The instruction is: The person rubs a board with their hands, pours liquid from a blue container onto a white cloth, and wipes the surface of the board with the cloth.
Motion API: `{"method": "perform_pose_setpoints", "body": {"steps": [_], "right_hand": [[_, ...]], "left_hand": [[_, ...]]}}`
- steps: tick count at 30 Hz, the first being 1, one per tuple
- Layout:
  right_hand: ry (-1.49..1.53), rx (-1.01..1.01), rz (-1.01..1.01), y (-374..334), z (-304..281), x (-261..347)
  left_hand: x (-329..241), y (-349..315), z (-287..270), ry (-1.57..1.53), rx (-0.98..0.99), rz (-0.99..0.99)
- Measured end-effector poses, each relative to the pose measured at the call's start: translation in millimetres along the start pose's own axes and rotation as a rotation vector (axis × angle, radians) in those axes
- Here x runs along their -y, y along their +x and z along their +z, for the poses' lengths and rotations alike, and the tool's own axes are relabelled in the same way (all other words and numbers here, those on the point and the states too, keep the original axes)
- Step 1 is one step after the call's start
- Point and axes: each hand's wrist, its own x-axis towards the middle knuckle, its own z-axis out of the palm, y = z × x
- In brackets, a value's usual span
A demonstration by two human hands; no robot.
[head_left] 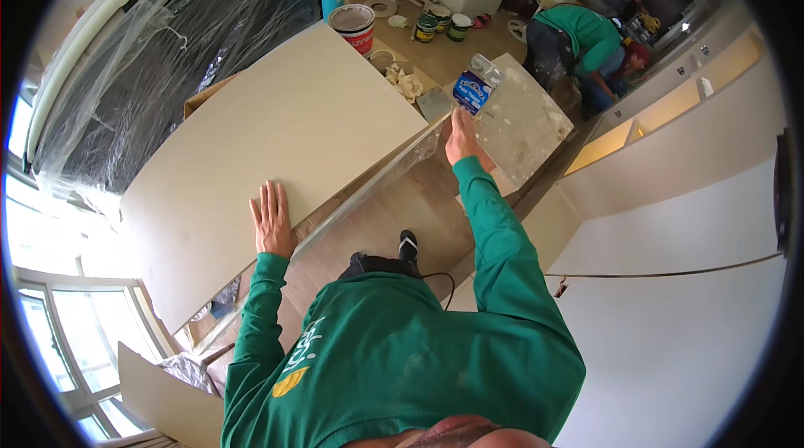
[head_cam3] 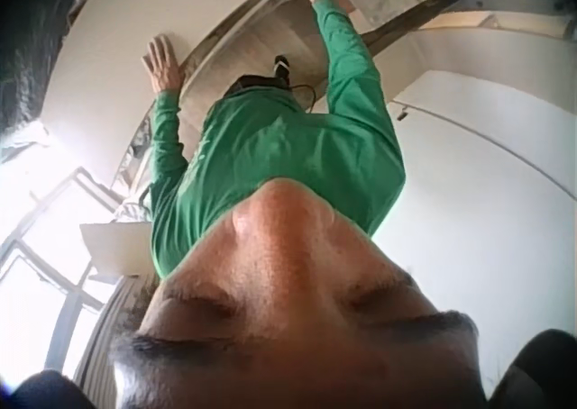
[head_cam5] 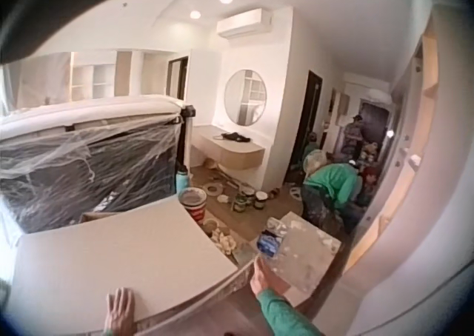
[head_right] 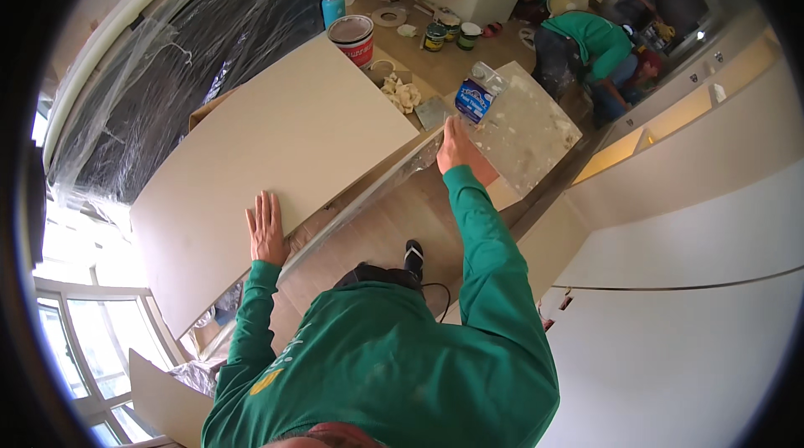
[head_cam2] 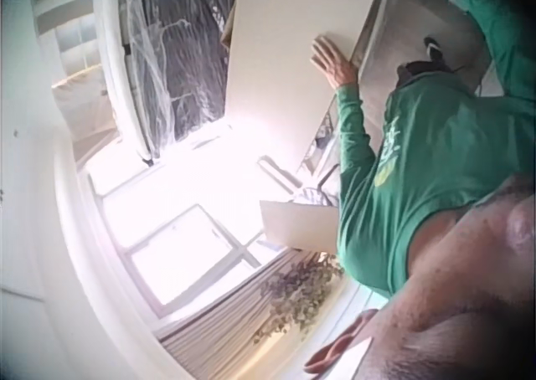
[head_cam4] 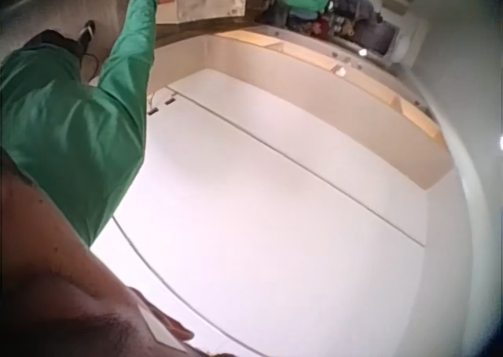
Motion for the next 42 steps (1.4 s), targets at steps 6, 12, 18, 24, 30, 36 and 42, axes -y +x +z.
{"method": "perform_pose_setpoints", "body": {"steps": [6,12,18,24,30,36,42], "right_hand": [[-0.054,0.074,-0.329,-15.1,-16.7,87.6],[0.273,0.197,-0.629,-124.2,18.4,217.4],[-0.091,0.157,-0.414,-42.8,-12.8,129.8],[0.138,0.198,-0.508,-116.1,14.6,229.4],[0.053,0.207,-0.510,-70.0,0.2,174.9],[0.095,0.126,-0.506,-90.4,16.2,186.7],[0.200,0.187,-0.416,-51.1,11.6,140.8]], "left_hand": [[9.3,-12.9,-0.4,-0.006,-0.014,-0.039],[6.0,-8.1,-4.0,0.008,0.018,-0.046],[5.4,-8.8,-9.9,-0.018,0.037,-0.064],[4.0,-9.2,-4.2,-0.021,0.041,-0.070],[6.8,-13.2,-11.2,0.007,0.072,-0.099],[2.8,-3.2,-5.8,-0.013,0.054,-0.092],[11.4,-17.9,-6.1,0.016,0.043,-0.099]]}}
